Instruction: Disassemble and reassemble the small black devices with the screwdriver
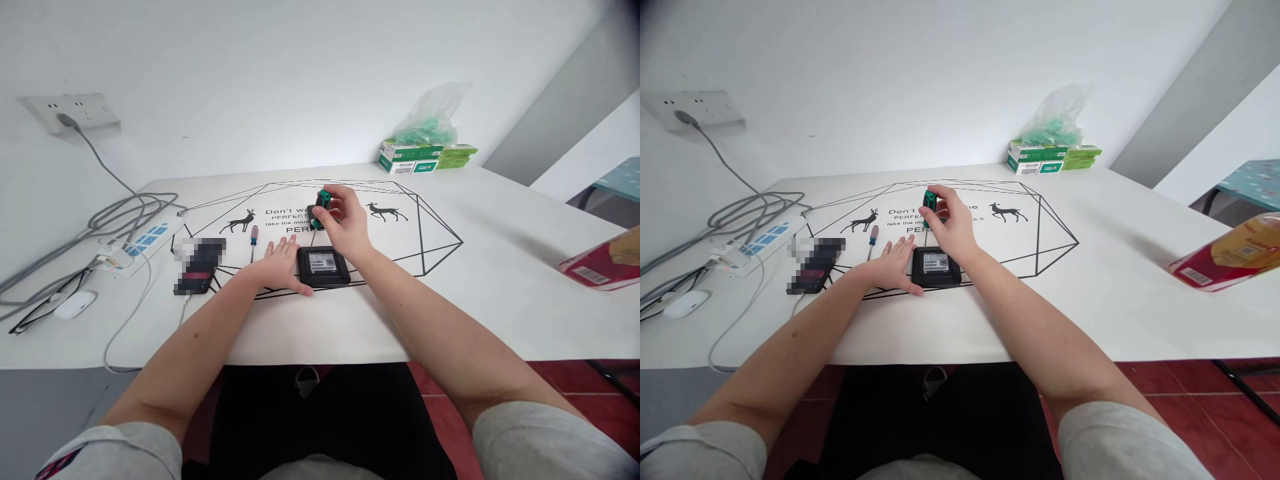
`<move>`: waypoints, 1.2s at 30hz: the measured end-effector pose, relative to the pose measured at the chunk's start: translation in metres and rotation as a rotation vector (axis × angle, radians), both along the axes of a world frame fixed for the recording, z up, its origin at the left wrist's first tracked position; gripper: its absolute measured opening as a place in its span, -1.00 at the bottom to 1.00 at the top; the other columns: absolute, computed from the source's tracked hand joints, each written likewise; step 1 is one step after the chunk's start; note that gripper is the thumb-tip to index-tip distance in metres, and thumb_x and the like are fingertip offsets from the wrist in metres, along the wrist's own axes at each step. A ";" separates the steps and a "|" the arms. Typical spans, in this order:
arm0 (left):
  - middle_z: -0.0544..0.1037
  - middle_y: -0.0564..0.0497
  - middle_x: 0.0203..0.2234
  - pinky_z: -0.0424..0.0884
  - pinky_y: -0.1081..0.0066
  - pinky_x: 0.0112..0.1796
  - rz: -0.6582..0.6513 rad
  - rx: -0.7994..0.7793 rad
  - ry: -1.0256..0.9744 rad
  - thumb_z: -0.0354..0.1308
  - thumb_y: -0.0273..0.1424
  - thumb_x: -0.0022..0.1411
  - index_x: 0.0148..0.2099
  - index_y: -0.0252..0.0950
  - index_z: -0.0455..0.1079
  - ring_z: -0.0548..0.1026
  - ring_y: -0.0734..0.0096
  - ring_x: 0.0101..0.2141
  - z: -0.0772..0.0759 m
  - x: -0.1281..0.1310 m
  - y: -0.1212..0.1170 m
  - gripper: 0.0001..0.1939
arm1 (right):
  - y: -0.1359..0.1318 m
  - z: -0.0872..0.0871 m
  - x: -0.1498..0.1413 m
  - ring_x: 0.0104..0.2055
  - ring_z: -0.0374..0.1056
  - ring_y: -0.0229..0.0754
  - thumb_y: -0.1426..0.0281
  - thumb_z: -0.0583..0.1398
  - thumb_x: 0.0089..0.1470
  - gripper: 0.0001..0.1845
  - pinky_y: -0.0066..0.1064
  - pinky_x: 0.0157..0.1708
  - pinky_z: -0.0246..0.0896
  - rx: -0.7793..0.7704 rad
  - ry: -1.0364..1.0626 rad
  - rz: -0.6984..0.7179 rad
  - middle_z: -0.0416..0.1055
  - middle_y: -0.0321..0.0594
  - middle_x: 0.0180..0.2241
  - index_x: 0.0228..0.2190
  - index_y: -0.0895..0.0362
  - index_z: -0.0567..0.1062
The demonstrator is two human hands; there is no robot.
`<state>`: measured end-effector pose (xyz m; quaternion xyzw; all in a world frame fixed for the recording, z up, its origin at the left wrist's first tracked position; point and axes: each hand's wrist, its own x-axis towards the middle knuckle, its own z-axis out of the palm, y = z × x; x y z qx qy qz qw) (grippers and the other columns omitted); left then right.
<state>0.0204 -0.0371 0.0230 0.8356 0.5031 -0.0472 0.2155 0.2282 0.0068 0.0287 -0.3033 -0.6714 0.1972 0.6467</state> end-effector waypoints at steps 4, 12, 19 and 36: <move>-0.44 -0.36 0.64 -0.41 -0.25 0.51 -0.005 0.003 0.004 0.29 0.47 -0.11 0.69 -0.29 -0.44 -0.47 -0.32 0.59 0.000 0.006 -0.003 0.66 | -0.006 0.000 -0.005 -0.17 0.53 -0.10 0.17 0.35 0.27 -0.59 -0.11 -0.14 0.61 0.009 -0.042 0.000 0.61 -0.20 0.01 0.11 -0.10 0.50; -0.46 -0.39 0.63 -0.42 -0.21 0.51 -0.012 0.008 0.045 0.29 0.46 -0.09 0.68 -0.44 -0.34 -0.49 -0.33 0.59 -0.001 0.006 -0.003 0.65 | -0.008 -0.004 -0.009 -0.17 0.51 -0.08 0.09 0.35 0.28 -0.59 -0.09 -0.12 0.58 0.050 -0.108 -0.008 0.60 -0.17 -0.02 0.09 -0.08 0.54; -0.40 -0.32 0.65 -0.39 -0.19 0.52 -0.074 0.008 0.064 0.27 0.45 -0.04 0.70 -0.36 -0.35 -0.46 -0.25 0.60 0.002 0.000 0.001 0.60 | -0.012 0.006 -0.004 -0.07 0.46 -0.01 0.00 0.14 0.45 -0.63 0.01 0.04 0.50 0.109 -0.116 -0.071 0.52 -0.17 -0.17 0.03 -0.10 0.60; -0.47 -0.25 0.64 -0.39 -0.16 0.53 -0.105 0.010 0.113 0.17 0.49 0.06 0.69 -0.37 -0.59 -0.47 -0.27 0.60 0.000 -0.003 0.005 0.62 | -0.008 0.001 -0.008 -0.15 0.49 -0.13 -0.10 0.34 0.28 -0.57 -0.10 -0.07 0.54 -0.043 0.057 0.068 0.63 -0.22 0.03 -0.04 -0.09 0.50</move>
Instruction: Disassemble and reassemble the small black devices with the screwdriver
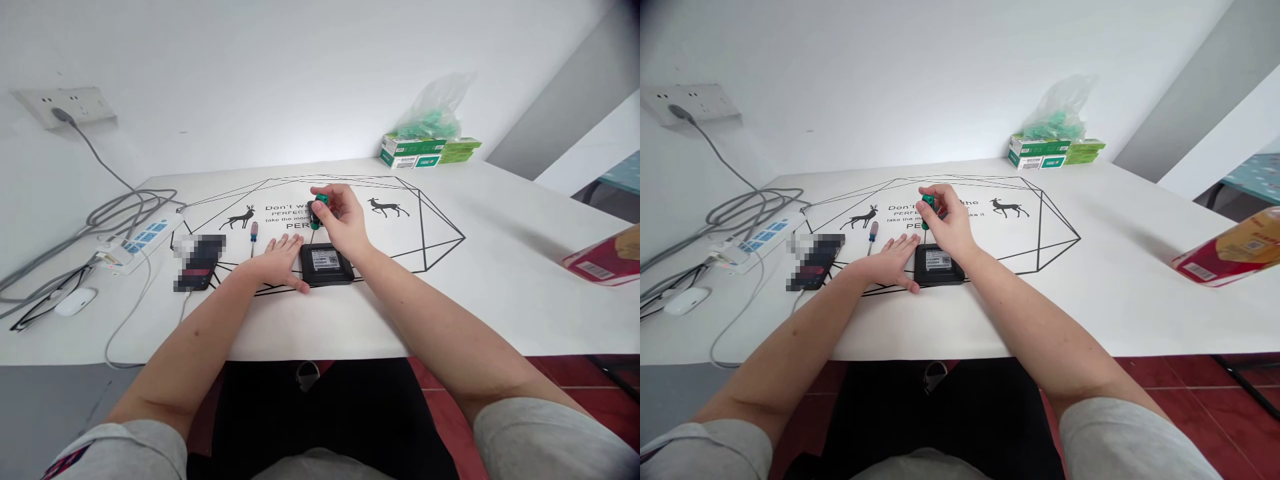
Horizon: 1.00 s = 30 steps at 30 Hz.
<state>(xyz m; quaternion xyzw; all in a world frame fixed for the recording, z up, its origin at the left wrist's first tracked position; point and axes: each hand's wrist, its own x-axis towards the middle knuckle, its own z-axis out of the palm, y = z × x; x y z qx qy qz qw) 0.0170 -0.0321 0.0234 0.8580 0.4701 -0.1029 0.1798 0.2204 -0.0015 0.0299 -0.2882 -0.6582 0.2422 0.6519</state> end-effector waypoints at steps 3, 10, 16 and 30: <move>-0.46 -0.27 0.64 -0.40 -0.15 0.53 0.005 -0.002 0.005 0.19 0.50 0.03 0.69 -0.39 -0.57 -0.47 -0.27 0.60 0.000 0.000 0.000 0.64 | -0.001 0.002 0.002 -0.13 0.47 -0.10 -0.12 0.28 0.33 -0.56 -0.08 -0.03 0.49 0.049 -0.051 -0.068 0.62 -0.22 -0.10 -0.03 -0.08 0.55; -0.45 -0.24 0.64 -0.37 -0.19 0.52 -0.010 0.012 0.003 0.18 0.51 0.05 0.70 -0.33 -0.56 -0.45 -0.28 0.60 -0.001 -0.001 0.001 0.61 | 0.002 -0.001 0.003 -0.14 0.42 -0.08 -0.09 0.22 0.38 -0.56 -0.06 0.01 0.42 0.078 -0.086 -0.101 0.47 -0.23 -0.21 0.02 -0.05 0.58; -0.45 -0.25 0.64 -0.38 -0.14 0.53 -0.003 0.002 0.017 0.18 0.53 0.01 0.70 -0.39 -0.52 -0.45 -0.26 0.60 0.003 0.000 -0.001 0.64 | 0.008 -0.004 0.001 -0.09 0.44 -0.09 0.01 0.26 0.38 -0.67 -0.13 -0.08 0.47 0.053 -0.037 -0.053 0.43 -0.19 -0.07 0.00 -0.08 0.53; -0.44 -0.25 0.64 -0.34 -0.18 0.53 -0.030 0.025 0.016 0.14 0.50 0.09 0.70 -0.32 -0.57 -0.44 -0.29 0.60 0.000 -0.003 0.001 0.57 | 0.006 -0.003 -0.002 -0.16 0.51 -0.13 0.01 0.43 0.20 -0.57 -0.09 -0.09 0.51 -0.021 0.022 0.093 0.62 -0.25 0.00 -0.06 -0.09 0.45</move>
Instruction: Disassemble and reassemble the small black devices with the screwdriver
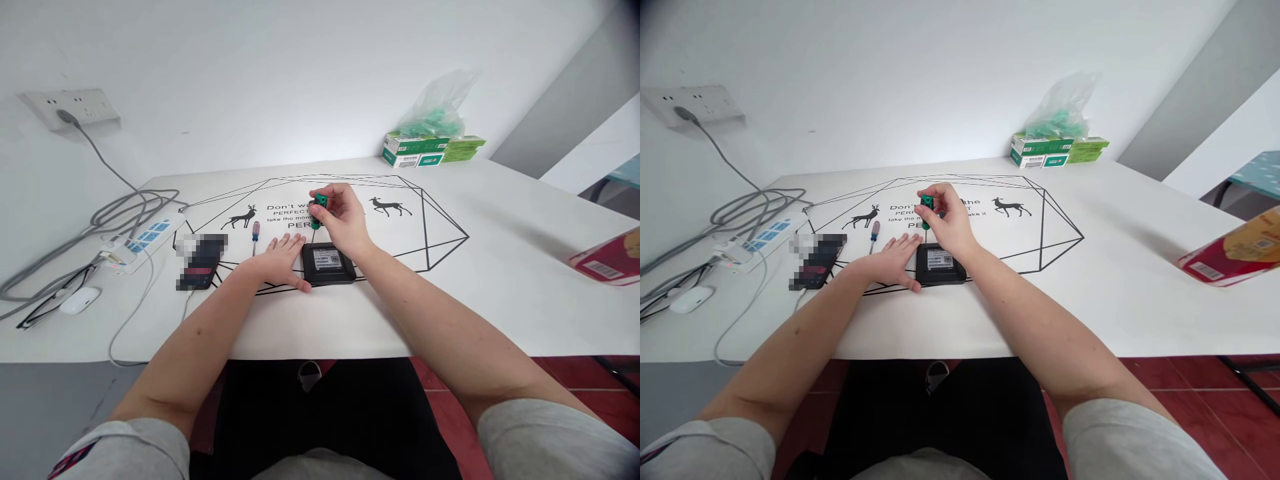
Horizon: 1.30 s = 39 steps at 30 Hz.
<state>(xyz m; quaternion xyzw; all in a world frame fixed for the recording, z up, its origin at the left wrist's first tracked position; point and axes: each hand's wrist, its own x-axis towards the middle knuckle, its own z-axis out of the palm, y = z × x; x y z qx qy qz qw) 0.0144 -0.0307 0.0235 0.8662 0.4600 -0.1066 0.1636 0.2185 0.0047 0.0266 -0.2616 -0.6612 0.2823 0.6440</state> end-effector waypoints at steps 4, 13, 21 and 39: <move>-0.44 -0.26 0.64 -0.34 -0.18 0.53 0.002 0.004 0.000 0.14 0.50 0.09 0.70 -0.35 -0.57 -0.44 -0.29 0.60 0.000 0.000 0.000 0.58 | -0.003 0.002 0.002 -0.09 0.47 -0.09 -0.07 0.38 0.23 -0.55 -0.10 -0.06 0.45 0.054 -0.084 -0.124 0.59 -0.23 -0.06 0.00 -0.09 0.56; -0.45 -0.26 0.64 -0.36 -0.16 0.53 0.007 -0.013 0.005 0.14 0.50 0.08 0.70 -0.33 -0.54 -0.45 -0.25 0.60 0.002 0.000 -0.001 0.57 | -0.001 0.006 0.008 -0.12 0.44 -0.07 -0.04 0.20 0.41 -0.61 -0.07 -0.01 0.44 0.074 -0.093 -0.142 0.50 -0.23 -0.19 0.00 -0.08 0.62; -0.45 -0.27 0.64 -0.37 -0.14 0.53 0.018 -0.020 -0.002 0.18 0.53 0.03 0.70 -0.39 -0.52 -0.44 -0.30 0.60 0.002 0.001 -0.001 0.64 | -0.002 0.007 0.003 0.01 0.50 -0.08 -0.14 0.33 0.25 -0.52 -0.16 -0.09 0.54 0.002 -0.032 -0.012 0.42 -0.15 0.21 -0.08 -0.09 0.39; -0.44 -0.26 0.64 -0.36 -0.16 0.53 0.009 -0.018 0.000 0.16 0.53 0.04 0.70 -0.34 -0.54 -0.44 -0.28 0.60 0.004 0.002 -0.002 0.61 | -0.002 0.008 0.008 -0.14 0.43 -0.08 -0.15 0.25 0.33 -0.53 -0.09 -0.04 0.45 0.094 -0.099 -0.130 0.51 -0.23 -0.19 -0.02 -0.09 0.64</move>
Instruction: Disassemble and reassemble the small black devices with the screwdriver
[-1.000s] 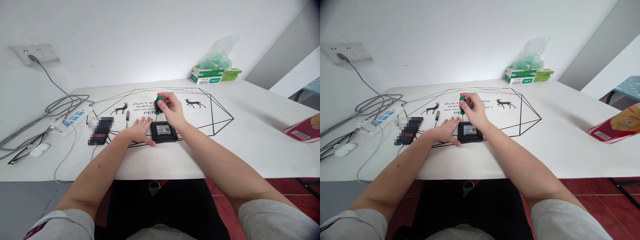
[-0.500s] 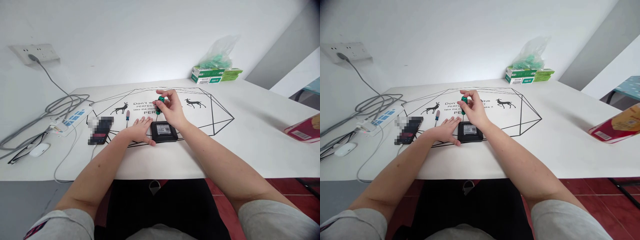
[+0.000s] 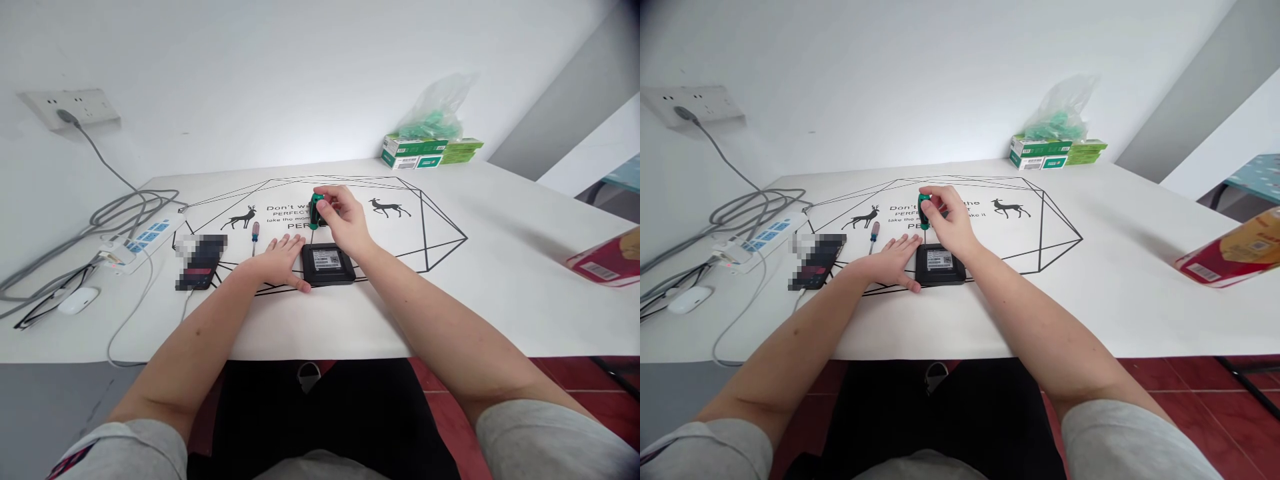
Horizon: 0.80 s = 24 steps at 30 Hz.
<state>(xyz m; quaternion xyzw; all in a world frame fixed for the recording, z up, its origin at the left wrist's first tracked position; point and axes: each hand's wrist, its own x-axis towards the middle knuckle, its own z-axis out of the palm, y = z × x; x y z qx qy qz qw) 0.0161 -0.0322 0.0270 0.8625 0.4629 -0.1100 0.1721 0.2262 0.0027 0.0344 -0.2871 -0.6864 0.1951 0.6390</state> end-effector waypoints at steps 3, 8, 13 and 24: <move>-0.44 -0.25 0.64 -0.36 -0.19 0.52 -0.007 0.002 -0.014 0.15 0.54 0.04 0.70 -0.28 -0.56 -0.44 -0.30 0.60 -0.002 -0.001 0.001 0.61 | 0.005 -0.001 0.002 -0.11 0.46 -0.08 -0.15 0.20 0.38 -0.53 -0.07 -0.01 0.48 -0.074 0.016 0.072 0.57 -0.21 -0.08 -0.01 -0.09 0.62; -0.43 -0.25 0.64 -0.36 -0.19 0.52 -0.007 0.003 -0.022 0.15 0.56 0.00 0.70 -0.27 -0.54 -0.44 -0.29 0.60 -0.001 -0.001 0.001 0.63 | 0.009 -0.003 0.002 -0.08 0.50 -0.11 -0.22 0.26 0.29 -0.47 -0.13 -0.02 0.53 -0.147 0.058 0.157 0.57 -0.19 0.04 -0.02 -0.08 0.53; -0.44 -0.29 0.64 -0.37 -0.14 0.53 0.016 -0.003 -0.002 0.17 0.55 0.01 0.70 -0.39 -0.50 -0.44 -0.29 0.60 0.001 -0.001 0.000 0.65 | 0.004 0.000 -0.003 -0.11 0.55 -0.16 -0.16 0.33 0.26 -0.50 -0.17 -0.09 0.59 -0.216 0.116 0.342 0.56 -0.19 0.07 -0.05 -0.09 0.41; -0.43 -0.23 0.65 -0.35 -0.19 0.52 -0.004 0.005 -0.018 0.16 0.52 0.05 0.70 -0.27 -0.55 -0.42 -0.30 0.60 -0.002 -0.001 0.001 0.59 | 0.004 0.001 0.000 -0.18 0.44 -0.14 -0.06 0.29 0.30 -0.62 -0.20 -0.19 0.50 -0.164 0.056 0.173 0.54 -0.23 -0.09 -0.09 -0.07 0.49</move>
